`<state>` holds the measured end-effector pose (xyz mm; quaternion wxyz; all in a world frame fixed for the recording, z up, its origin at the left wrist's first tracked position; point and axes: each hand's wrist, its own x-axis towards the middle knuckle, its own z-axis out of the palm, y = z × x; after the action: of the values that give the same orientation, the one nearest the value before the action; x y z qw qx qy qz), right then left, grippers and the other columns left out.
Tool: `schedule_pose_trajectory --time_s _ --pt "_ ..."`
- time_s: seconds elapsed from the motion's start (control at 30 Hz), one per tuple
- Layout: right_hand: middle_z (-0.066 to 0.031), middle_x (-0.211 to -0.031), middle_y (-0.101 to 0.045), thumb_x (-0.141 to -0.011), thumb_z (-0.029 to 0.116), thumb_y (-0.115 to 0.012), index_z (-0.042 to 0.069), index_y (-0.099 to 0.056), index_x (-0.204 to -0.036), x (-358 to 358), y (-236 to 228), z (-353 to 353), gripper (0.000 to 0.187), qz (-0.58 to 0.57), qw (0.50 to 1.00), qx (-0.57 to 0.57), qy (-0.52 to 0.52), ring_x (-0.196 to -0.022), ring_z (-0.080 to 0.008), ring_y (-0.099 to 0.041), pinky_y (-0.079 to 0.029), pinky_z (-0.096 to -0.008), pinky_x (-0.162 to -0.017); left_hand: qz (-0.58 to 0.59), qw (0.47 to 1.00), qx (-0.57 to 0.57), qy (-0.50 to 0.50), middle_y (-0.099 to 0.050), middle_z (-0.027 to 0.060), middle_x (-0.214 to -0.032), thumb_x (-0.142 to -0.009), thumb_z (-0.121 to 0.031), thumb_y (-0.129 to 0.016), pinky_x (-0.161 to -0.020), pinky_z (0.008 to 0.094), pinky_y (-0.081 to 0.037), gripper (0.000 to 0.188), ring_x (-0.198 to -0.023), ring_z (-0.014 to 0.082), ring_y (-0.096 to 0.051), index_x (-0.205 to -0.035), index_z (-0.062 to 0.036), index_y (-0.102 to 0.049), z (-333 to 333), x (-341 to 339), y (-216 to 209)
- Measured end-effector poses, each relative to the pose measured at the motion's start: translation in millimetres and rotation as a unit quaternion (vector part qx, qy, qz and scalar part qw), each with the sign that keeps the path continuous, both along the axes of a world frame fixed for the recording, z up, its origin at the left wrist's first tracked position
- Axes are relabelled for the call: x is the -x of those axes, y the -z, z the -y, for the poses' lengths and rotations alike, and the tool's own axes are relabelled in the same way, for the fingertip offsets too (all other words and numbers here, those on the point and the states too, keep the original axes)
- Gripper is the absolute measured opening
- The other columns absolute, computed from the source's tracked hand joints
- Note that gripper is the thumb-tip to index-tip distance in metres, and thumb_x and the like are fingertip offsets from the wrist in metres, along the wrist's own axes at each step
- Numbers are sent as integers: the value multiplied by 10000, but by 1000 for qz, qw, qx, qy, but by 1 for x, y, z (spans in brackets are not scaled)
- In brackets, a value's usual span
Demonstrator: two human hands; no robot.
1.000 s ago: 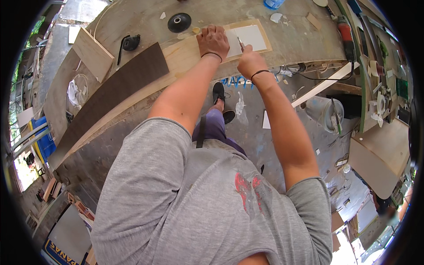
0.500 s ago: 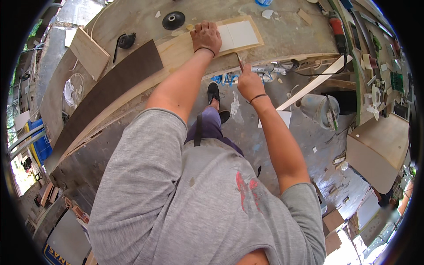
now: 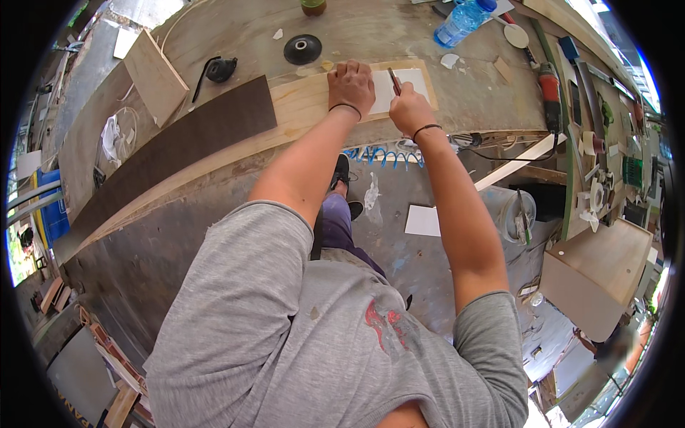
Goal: The person trims a piece of wood with a utility knife and then applies glue to a small circular wooden piece using a scraper.
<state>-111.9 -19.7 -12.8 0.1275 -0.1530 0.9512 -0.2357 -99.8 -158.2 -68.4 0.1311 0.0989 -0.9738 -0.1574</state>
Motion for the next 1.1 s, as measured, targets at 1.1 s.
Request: schedule_pose_trajectory --time_s 1.1 --pt "-337 -988 -587 -822 112 -447 -81 -424 -1082 9 -16 22 325 117 989 -88 23 -970 -443 -582 -464 -460 -852 59 998 17 4 -534 60 -1102 -871 -261 -463 -898 403 -332 210 -1091 249 -452 -1012 -139 -562 0 2 -7"
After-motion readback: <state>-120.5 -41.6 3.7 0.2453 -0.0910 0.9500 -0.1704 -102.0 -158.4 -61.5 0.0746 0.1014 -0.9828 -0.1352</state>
